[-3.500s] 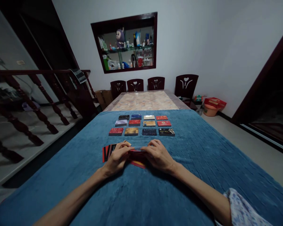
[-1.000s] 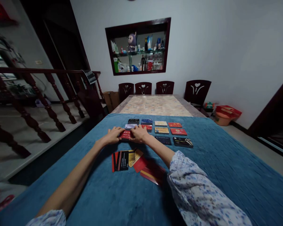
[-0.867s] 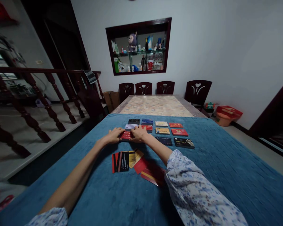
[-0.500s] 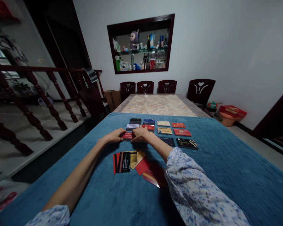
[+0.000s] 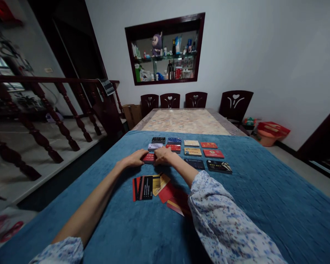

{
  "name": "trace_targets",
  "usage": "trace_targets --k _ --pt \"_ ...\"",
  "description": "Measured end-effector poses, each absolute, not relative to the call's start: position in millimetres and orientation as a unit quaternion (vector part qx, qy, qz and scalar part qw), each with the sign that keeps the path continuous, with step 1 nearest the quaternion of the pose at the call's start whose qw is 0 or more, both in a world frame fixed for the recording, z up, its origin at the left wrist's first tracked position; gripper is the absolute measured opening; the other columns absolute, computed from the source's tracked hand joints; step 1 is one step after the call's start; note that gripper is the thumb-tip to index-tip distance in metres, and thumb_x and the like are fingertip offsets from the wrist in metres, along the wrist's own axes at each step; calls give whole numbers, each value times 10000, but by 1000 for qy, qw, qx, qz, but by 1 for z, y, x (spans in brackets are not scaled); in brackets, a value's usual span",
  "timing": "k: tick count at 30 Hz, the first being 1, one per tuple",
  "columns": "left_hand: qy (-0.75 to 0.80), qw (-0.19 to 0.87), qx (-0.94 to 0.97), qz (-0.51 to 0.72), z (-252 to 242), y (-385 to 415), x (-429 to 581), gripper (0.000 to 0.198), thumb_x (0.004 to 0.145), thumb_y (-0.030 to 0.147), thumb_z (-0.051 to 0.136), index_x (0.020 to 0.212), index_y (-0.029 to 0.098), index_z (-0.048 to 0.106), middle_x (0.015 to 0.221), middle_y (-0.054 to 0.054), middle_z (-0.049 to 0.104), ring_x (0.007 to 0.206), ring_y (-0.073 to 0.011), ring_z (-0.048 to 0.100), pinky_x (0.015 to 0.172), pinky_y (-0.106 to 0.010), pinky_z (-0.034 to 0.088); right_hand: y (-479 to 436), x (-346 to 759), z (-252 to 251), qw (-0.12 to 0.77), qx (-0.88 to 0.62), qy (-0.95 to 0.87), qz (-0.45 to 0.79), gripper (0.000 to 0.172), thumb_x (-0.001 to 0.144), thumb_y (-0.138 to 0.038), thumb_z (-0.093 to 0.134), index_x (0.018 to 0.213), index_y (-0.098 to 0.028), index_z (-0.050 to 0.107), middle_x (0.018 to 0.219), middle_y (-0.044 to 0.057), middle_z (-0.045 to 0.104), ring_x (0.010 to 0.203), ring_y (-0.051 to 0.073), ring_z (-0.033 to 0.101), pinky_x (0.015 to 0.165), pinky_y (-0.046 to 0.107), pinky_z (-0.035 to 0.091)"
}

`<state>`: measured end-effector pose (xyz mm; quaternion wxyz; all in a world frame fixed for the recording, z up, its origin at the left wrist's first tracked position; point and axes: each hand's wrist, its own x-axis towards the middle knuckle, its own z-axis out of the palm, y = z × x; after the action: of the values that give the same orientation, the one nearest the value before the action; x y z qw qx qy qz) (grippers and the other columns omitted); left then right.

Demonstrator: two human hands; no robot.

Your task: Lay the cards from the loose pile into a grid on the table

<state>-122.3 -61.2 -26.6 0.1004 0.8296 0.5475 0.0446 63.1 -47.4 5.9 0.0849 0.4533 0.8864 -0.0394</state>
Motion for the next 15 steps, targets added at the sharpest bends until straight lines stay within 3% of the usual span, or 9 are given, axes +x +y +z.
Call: trace_targets --k 6,9,15 --pt "559 99 822 47 -31 -61 -124 749 672 96 579 1408 147 451 1281 -153 579 1199 -299 550 1022 -377 449 -46 61 6 94 456 884 -37 516 712 -478 747 1149 -213 680 1213 132 671 1133 339 592 883 421 492" --pt "569 92 816 38 -31 -64 -124 783 683 106 580 1444 139 401 1288 -152 561 1199 -285 546 1032 -361 440 -48 61 7 97 453 886 -34 510 723 -473 743 1159 -220 667 1233 134 657 1171 348 563 918 450 471" --pt "599 90 796 22 -23 -76 -119 781 702 145 594 1453 125 383 1289 -179 531 1193 -319 531 1024 -404 433 -58 68 10 47 435 898 33 662 763 -489 702 1333 -185 555 1335 195 566 1238 381 461 952 551 413"
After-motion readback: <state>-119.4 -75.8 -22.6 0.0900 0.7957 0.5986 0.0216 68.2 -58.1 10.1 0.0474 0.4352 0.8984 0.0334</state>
